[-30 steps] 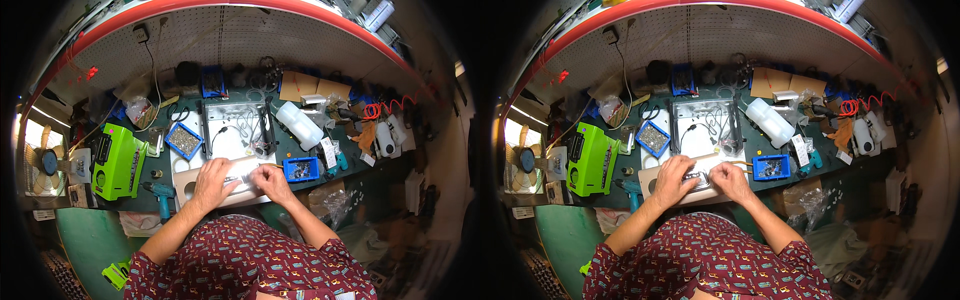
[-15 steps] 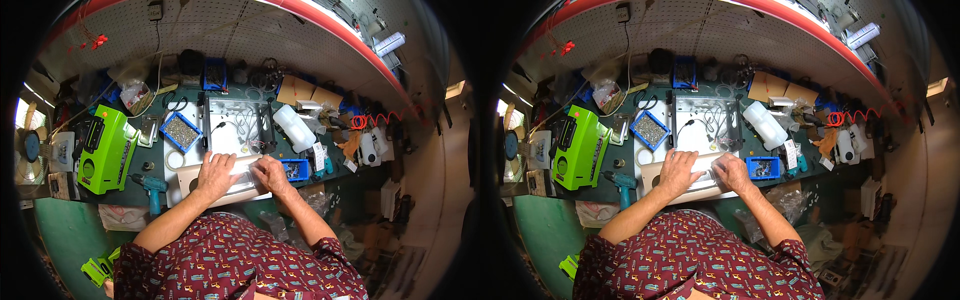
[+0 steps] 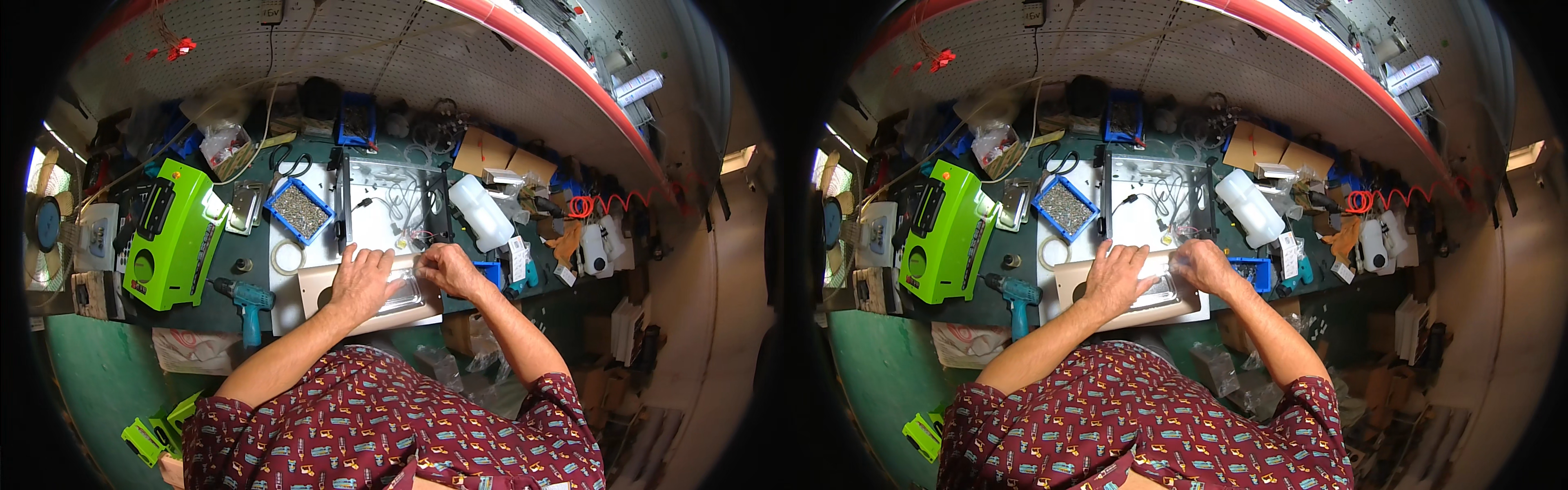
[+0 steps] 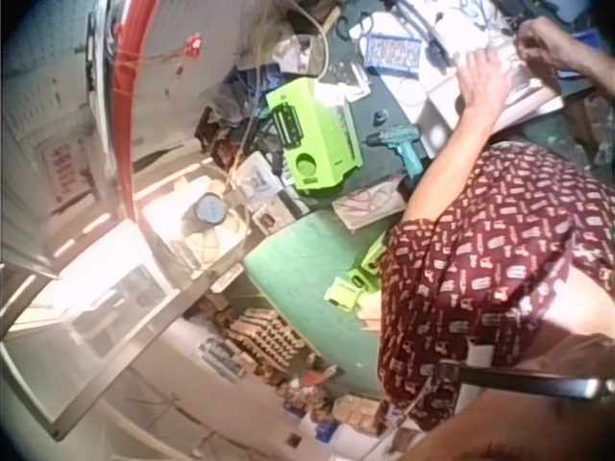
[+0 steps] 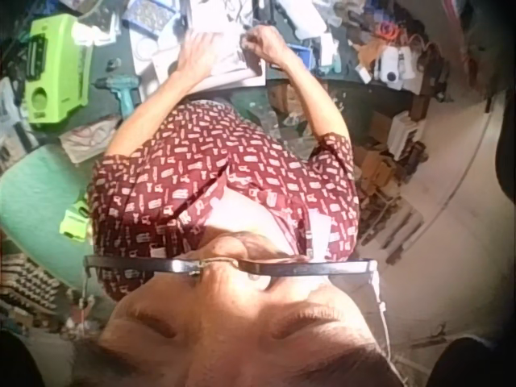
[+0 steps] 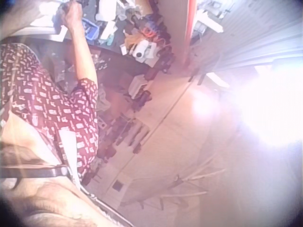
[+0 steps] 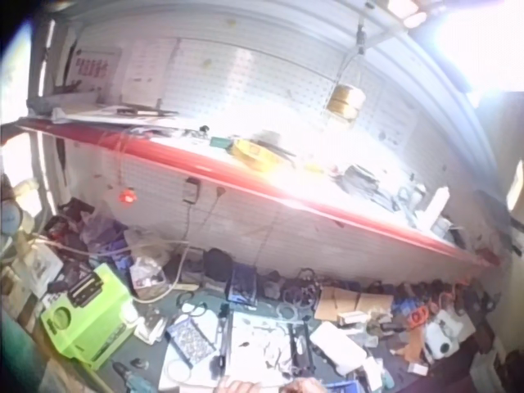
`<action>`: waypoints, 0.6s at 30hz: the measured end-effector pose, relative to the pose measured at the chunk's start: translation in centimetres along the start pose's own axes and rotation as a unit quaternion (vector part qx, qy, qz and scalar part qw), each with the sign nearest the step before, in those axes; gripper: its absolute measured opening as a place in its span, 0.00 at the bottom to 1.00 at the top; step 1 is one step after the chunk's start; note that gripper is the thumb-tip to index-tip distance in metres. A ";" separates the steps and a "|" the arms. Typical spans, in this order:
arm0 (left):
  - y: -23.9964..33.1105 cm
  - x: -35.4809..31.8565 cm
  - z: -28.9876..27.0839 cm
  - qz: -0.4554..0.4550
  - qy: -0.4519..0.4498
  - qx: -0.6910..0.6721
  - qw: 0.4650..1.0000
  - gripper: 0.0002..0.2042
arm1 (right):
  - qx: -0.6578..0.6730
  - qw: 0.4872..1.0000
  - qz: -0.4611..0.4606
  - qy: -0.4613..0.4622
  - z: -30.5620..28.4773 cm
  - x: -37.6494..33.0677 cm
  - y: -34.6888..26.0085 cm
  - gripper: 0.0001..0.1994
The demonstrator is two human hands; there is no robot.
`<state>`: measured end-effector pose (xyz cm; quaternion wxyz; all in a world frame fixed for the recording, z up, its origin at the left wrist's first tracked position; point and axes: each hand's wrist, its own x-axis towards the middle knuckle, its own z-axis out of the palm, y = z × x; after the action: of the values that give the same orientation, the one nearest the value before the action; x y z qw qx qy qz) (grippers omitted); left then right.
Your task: The person uses a cordless drill to fasten screws into a beige appliance housing on a cluttered workbench. They retrieve additional screws from a blue tray, reposition the housing, and continue securing components. The person also handles plastic-wrapped parts and places them into a white basket.
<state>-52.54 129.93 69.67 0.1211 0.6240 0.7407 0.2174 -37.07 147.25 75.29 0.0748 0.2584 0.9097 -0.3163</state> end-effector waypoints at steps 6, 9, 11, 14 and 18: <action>0.0 -0.1 0.0 0.000 -0.010 0.001 1.000 0.31 | 0.002 1.000 -0.014 -0.001 0.2 -0.4 0.4 0.09; 0.1 0.0 -0.2 -0.003 -0.024 -0.001 1.000 0.31 | -0.013 0.999 -0.032 -0.005 0.1 -0.2 0.4 0.08; 0.1 -0.1 -0.4 -0.001 -0.022 -0.002 1.000 0.31 | -0.006 0.999 -0.030 -0.014 -0.1 0.0 0.4 0.07; 0.1 -0.1 -0.4 0.001 -0.021 0.000 1.000 0.32 | 0.031 0.999 0.013 -0.035 -0.3 0.5 0.5 0.07; 0.0 -0.1 -0.3 0.000 -0.027 0.001 1.000 0.32 | 0.058 0.994 0.081 -0.051 -0.8 1.8 0.9 0.07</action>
<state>-52.70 129.79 69.95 0.1408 0.6300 0.7371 0.1999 -38.10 149.13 74.93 0.1311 0.3186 0.8611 -0.3740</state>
